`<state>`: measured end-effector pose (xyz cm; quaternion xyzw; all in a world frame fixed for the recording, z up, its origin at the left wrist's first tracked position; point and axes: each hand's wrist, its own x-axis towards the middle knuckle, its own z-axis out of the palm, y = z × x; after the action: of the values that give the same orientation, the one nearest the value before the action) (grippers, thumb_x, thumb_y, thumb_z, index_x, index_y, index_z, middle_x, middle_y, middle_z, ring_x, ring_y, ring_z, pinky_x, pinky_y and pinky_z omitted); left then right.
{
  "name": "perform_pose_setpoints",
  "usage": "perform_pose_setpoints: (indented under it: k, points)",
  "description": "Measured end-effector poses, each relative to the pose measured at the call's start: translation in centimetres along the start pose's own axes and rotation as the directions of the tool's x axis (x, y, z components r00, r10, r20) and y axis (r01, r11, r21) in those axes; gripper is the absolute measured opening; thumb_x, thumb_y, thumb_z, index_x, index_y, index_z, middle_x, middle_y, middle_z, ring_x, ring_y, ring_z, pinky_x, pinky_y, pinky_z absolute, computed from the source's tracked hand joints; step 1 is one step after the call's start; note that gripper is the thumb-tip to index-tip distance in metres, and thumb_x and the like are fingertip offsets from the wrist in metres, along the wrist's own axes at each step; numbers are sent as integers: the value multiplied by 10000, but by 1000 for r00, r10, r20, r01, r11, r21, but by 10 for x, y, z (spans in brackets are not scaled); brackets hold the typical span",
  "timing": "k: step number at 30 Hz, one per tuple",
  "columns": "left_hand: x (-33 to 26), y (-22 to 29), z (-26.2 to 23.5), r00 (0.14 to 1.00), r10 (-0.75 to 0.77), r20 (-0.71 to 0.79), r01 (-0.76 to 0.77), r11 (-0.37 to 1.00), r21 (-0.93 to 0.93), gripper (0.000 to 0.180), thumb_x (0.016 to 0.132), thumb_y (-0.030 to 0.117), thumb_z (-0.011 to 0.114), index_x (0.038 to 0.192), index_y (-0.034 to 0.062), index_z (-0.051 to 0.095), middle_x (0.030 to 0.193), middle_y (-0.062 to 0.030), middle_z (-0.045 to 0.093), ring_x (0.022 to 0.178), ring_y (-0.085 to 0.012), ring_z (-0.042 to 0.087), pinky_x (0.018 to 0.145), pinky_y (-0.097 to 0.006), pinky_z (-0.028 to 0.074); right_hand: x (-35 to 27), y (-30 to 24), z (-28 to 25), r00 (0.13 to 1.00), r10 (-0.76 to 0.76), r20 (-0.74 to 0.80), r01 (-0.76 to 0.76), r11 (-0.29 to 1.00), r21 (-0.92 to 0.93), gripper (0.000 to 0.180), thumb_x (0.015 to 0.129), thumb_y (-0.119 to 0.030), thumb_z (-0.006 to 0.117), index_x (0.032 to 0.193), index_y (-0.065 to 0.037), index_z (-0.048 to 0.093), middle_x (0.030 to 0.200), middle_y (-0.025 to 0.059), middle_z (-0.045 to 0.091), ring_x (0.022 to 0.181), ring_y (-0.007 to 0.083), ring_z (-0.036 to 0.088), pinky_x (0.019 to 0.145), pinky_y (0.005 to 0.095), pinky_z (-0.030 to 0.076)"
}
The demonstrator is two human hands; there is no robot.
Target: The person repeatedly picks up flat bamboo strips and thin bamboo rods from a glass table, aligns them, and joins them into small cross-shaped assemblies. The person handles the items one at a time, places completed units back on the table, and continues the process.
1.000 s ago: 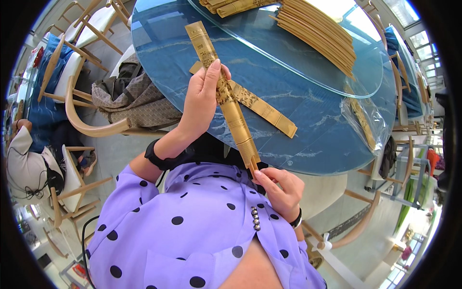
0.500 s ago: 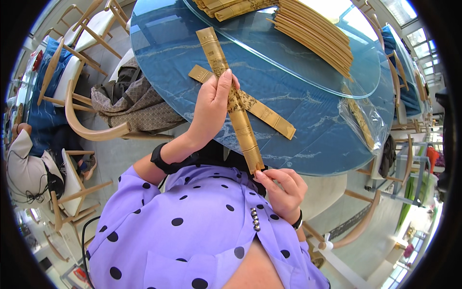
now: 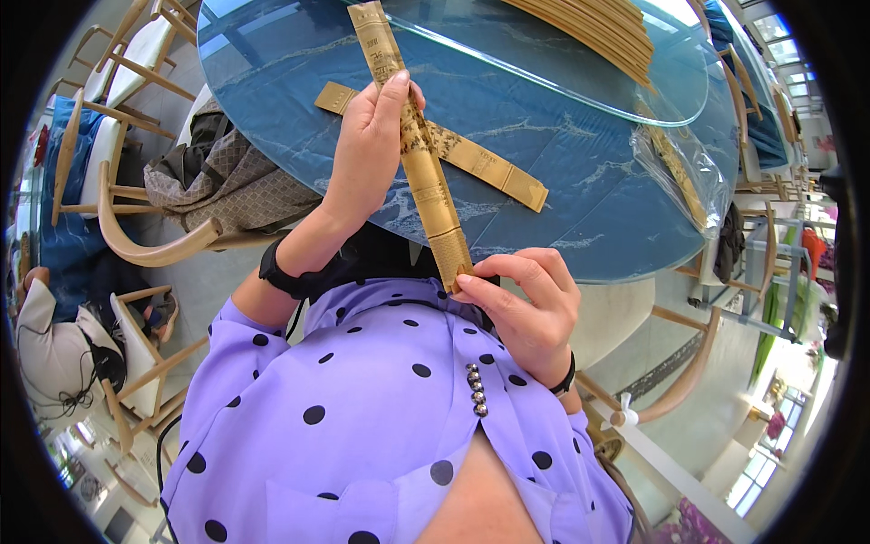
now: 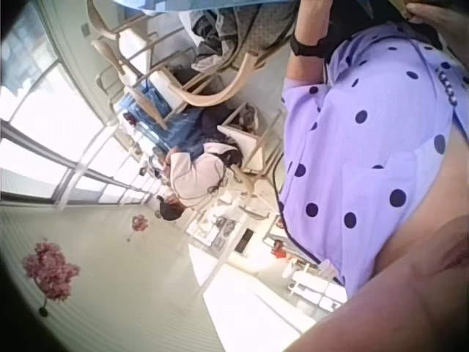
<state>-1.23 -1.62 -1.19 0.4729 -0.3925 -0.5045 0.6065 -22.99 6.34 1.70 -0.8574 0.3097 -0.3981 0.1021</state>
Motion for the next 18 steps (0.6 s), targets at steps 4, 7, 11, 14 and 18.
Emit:
perform_pose_setpoints:
  k: [4,7,11,14,18]
  points:
    - [6,-1,7,999,8,53,-10,999,42,341,1107,313,444,892,78,567,791,8,550,724,-63,495,706,-235,433,0,-2,2,1000,-3,-10,3,1000,-23,272,644,-129,839,901,-89,763,897,25,687,768,206,628,614,320,499]
    - [7,-4,8,995,3,101,-16,992,125,347,1106,318,444,888,77,565,781,10,550,719,-62,493,701,-231,431,4,-5,1,1000,15,27,-15,1000,-1,256,653,-137,856,873,-73,743,876,36,676,731,207,628,595,321,490]
    - [6,-8,6,993,-40,111,28,994,108,346,1102,318,458,879,76,566,769,17,551,719,-57,498,699,-229,431,5,-8,0,999,10,31,-12,998,65,258,664,-146,873,847,-50,718,847,51,660,663,208,616,552,313,472]
    - [9,-9,3,983,-71,167,62,996,57,336,1097,311,476,874,77,567,780,21,556,727,-55,510,711,-232,442,2,-7,3,1000,-21,1,21,998,60,269,664,-144,877,854,-43,716,843,56,659,646,205,610,528,309,460]
    - [8,-11,3,988,-42,150,36,998,43,349,1102,323,464,874,80,567,794,21,559,726,-54,508,710,-228,437,3,-8,4,1000,12,16,-13,998,68,266,667,-163,880,851,-66,714,853,39,661,657,194,609,537,306,452]
